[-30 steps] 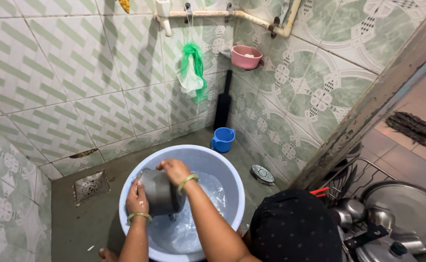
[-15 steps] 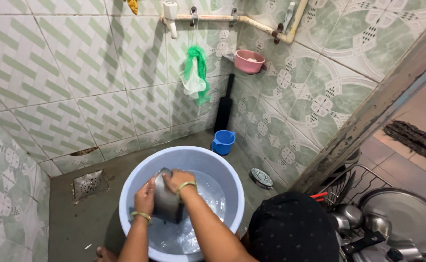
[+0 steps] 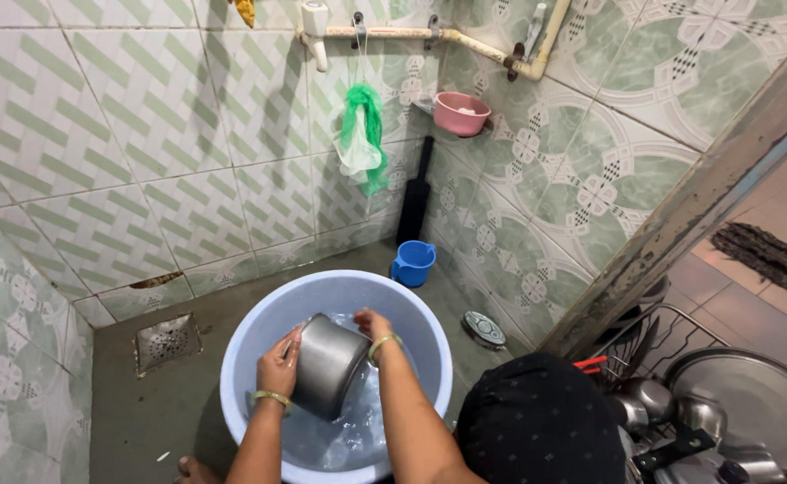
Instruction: The person washes a metal pot by hand in a large blue tub of water, scrubbing the inside and outside of the pot and its handle before setting it down.
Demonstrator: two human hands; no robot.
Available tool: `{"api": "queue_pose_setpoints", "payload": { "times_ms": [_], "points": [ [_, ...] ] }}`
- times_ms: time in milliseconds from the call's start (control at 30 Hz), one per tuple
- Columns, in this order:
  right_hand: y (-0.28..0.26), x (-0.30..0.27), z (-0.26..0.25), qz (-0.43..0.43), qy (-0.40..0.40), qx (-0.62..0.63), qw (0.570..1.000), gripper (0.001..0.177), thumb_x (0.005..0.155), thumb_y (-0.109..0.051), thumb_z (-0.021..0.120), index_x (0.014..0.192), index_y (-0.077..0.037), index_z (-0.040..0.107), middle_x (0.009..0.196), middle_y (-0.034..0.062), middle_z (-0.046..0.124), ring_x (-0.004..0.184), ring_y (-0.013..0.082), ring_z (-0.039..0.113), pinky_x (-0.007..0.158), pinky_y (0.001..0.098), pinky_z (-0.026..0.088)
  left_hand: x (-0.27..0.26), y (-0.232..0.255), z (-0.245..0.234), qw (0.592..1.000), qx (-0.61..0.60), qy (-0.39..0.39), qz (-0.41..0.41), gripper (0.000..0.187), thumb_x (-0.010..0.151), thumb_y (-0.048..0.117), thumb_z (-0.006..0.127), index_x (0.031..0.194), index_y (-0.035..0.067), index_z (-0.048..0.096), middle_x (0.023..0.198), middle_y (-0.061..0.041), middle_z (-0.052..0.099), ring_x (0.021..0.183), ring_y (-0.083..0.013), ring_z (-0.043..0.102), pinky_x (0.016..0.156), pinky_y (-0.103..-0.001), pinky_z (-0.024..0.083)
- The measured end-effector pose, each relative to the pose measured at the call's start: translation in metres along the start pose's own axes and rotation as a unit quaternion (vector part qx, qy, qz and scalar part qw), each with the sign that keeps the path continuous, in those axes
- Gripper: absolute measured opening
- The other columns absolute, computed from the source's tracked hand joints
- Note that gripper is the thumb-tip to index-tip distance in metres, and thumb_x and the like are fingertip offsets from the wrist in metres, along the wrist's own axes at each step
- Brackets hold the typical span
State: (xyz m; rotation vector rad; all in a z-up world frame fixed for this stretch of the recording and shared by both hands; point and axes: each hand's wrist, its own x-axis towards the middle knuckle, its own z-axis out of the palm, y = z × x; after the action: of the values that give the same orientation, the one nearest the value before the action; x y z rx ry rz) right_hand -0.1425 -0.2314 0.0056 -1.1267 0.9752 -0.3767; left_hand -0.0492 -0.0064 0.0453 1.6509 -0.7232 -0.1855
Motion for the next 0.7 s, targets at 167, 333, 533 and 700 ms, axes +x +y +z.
{"api": "queue_pose_setpoints", "payload": {
  "times_ms": [167,333,533,700],
  "points": [
    [0.046,-0.017,-0.014,0.072,0.089,0.094,0.989,0.036,0.095,-0.033,0.064,0.101,0.001,0.073,0.102,0.0166,0.074,0.092,0.0289,0.070,0.087,0.0377,0.055,0.011,-0.027,-0.008,0.998,0.035,0.050,-0.028,0.042,0.099,0.042,0.063,0.123,0.010,0.075,0.120,-0.014,0.075,0.116,-0.0267,0.070,0.097,-0.035,0.052],
    [0.066,-0.027,-0.024,0.128,0.122,0.136,0.975,0.032,0.096,-0.029,0.062,0.099,0.001,0.072,0.104,0.0178,0.074,0.095,0.0300,0.070,0.089,0.0377,0.056,0.017,-0.046,-0.009,0.994,0.043,0.093,-0.044,0.046,0.099,0.046,0.061,0.124,0.010,0.075,0.115,-0.016,0.076,0.110,-0.0293,0.073,0.095,-0.037,0.053],
    [0.071,-0.029,-0.036,0.107,0.107,0.309,0.939,0.027,0.098,-0.024,0.060,0.098,0.002,0.070,0.107,0.0192,0.073,0.099,0.0314,0.071,0.092,0.0378,0.057,0.018,-0.045,-0.010,0.990,0.035,0.128,-0.041,0.046,0.101,0.045,0.062,0.123,0.007,0.074,0.115,-0.018,0.076,0.110,-0.0312,0.072,0.096,-0.038,0.052],
    [0.023,-0.002,-0.017,0.000,-0.183,0.595,0.783,0.024,0.100,-0.019,0.058,0.096,0.003,0.068,0.110,0.0204,0.072,0.102,0.0326,0.072,0.094,0.0378,0.059,0.022,-0.052,-0.009,0.989,0.026,0.141,-0.028,0.047,0.099,0.046,0.062,0.123,0.007,0.074,0.118,-0.018,0.076,0.113,-0.0302,0.072,0.099,-0.037,0.051]
  ]
}}
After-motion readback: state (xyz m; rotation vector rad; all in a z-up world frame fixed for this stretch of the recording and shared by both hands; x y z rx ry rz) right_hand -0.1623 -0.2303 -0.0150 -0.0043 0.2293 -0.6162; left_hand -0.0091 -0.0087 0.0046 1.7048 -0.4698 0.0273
